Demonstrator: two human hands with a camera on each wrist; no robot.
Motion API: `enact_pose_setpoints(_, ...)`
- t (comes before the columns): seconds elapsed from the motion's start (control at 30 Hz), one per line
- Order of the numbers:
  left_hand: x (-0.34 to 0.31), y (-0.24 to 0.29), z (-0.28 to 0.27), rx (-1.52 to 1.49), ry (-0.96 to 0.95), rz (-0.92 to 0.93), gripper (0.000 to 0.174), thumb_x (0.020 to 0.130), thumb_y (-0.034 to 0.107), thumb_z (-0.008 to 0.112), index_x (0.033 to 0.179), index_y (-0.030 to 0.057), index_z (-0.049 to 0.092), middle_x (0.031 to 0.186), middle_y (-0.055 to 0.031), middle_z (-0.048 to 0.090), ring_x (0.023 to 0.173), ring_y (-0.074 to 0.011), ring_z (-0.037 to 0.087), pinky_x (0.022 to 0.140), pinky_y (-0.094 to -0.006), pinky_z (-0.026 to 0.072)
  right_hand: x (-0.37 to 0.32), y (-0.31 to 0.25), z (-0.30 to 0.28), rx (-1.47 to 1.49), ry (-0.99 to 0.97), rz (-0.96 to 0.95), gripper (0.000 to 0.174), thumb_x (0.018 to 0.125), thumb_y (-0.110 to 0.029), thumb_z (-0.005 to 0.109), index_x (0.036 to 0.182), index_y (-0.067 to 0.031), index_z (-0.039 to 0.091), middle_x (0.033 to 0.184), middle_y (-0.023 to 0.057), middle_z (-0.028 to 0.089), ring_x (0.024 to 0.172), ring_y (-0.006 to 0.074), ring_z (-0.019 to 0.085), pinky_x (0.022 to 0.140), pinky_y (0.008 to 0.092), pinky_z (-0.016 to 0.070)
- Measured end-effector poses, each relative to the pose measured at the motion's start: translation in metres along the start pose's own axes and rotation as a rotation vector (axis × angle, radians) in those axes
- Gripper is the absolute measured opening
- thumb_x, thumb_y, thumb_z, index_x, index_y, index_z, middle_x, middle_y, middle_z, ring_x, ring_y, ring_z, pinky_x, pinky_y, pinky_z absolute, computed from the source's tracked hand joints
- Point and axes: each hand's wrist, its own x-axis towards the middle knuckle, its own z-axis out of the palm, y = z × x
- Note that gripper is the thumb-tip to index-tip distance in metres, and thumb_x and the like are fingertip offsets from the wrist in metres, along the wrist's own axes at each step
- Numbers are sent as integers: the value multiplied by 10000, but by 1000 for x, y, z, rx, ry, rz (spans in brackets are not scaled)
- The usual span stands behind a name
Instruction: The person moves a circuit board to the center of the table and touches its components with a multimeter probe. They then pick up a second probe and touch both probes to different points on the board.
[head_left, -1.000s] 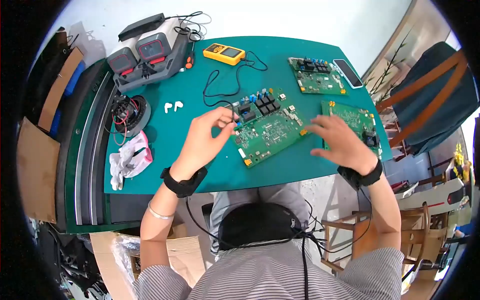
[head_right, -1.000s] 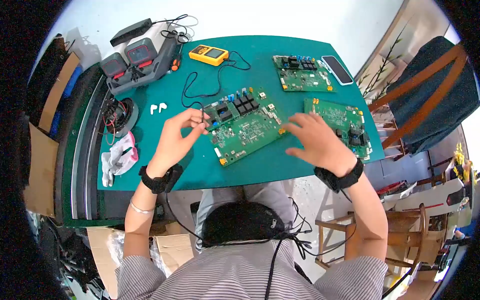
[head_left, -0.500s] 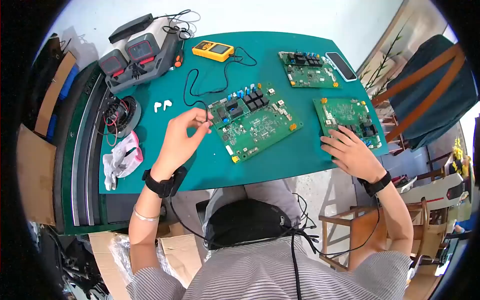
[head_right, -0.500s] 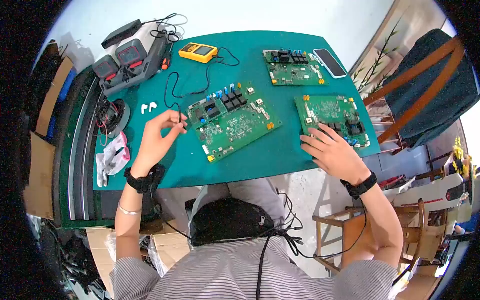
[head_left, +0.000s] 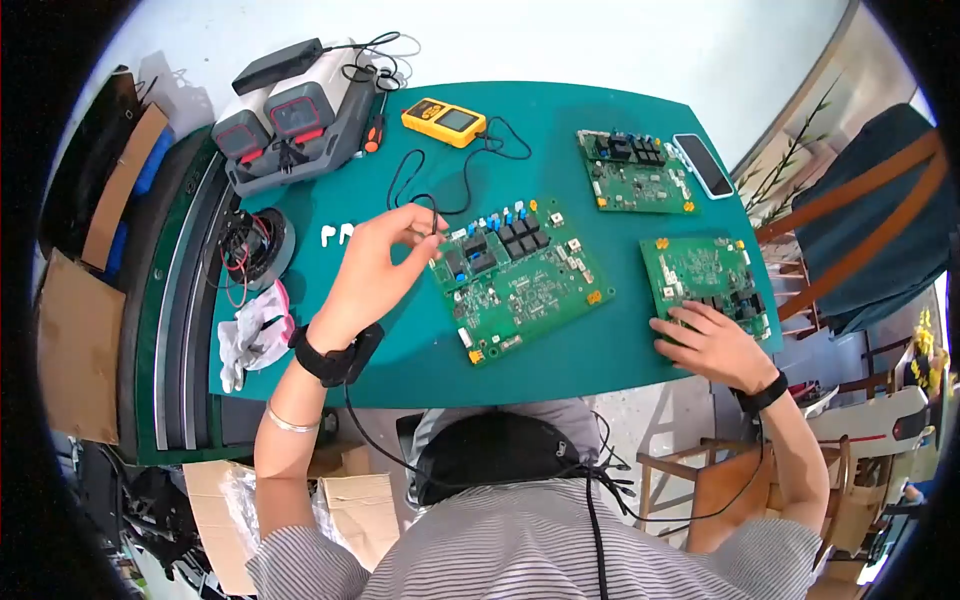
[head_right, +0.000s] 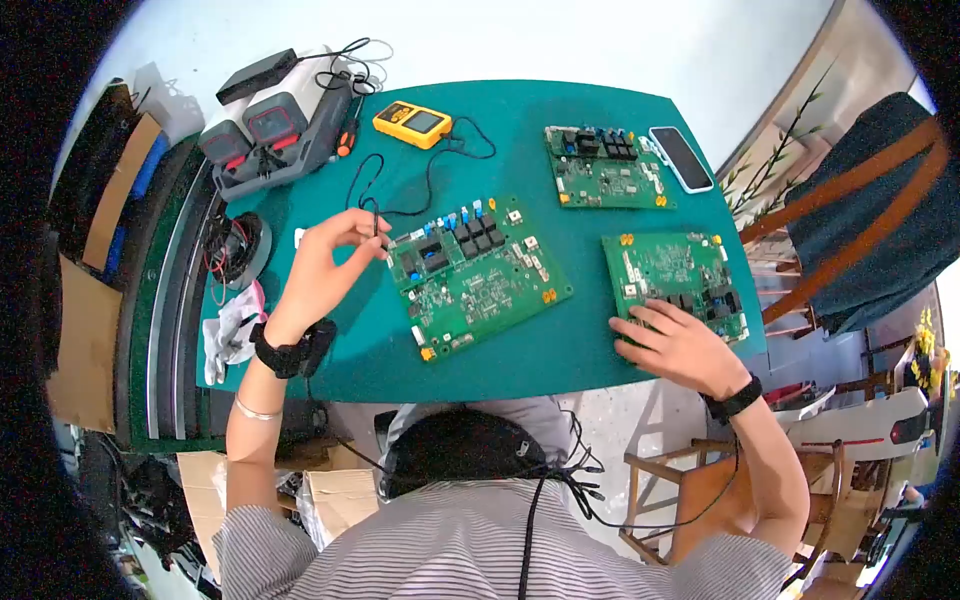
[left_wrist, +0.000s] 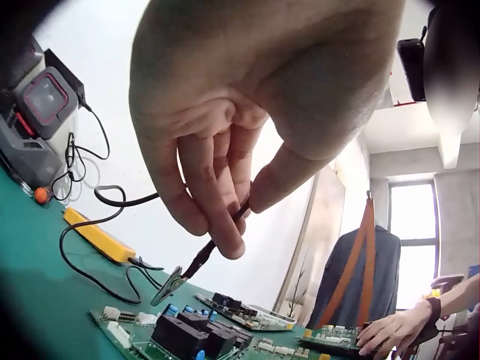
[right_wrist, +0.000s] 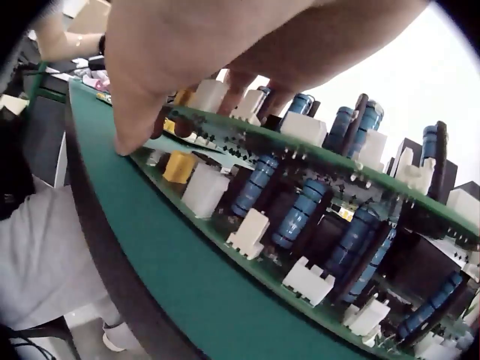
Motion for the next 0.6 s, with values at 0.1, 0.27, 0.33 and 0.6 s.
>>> enact_pose_setpoints(0.1, 13, -5, 0, -7, -7, 26, 131, 876, -3, 575, 1003, -31, 590, 870, -78, 652, 787, -149, 661, 716, -268, 504, 1, 0, 0, -23, 19, -2, 344, 671, -146, 697, 1002, -118, 610, 1272, 35, 535, 1166, 255, 502, 1031, 406, 411)
enact_pose_setpoints(0.27, 31, -9, 2, -42, -14, 5, 132, 844, -43, 571, 976, -42, 583, 850, -109, 654, 788, -164, 653, 719, -279, 514, 5, 9, -1, 37, -37, 44, 367, 674, -164, 700, 1027, -122, 606, 1283, 32, 528, 1172, 276, 495, 1016, 414, 428)
enact_pose_setpoints(0.33, 37, -12, 2, -48, -21, 26, 132, 853, -35, 577, 985, -41, 586, 870, -98, 655, 788, -161, 658, 717, -274, 512, 4, 11, 3, 42, -11, 47, 387, 669, -169, 704, 1040, -127, 604, 1292, 27, 521, 1173, 278, 493, 1010, 415, 433)
enact_pose_setpoints(0.6, 57, -25, 9, -72, -55, 40, 143, 855, -43, 577, 997, -40, 590, 891, -87, 657, 796, -152, 657, 730, -273, 515, 8, 25, 8, 52, -8, 80, 421, 669, -195, 714, 1070, -141, 600, 1308, 9, 506, 1161, 275, 488, 982, 410, 452)
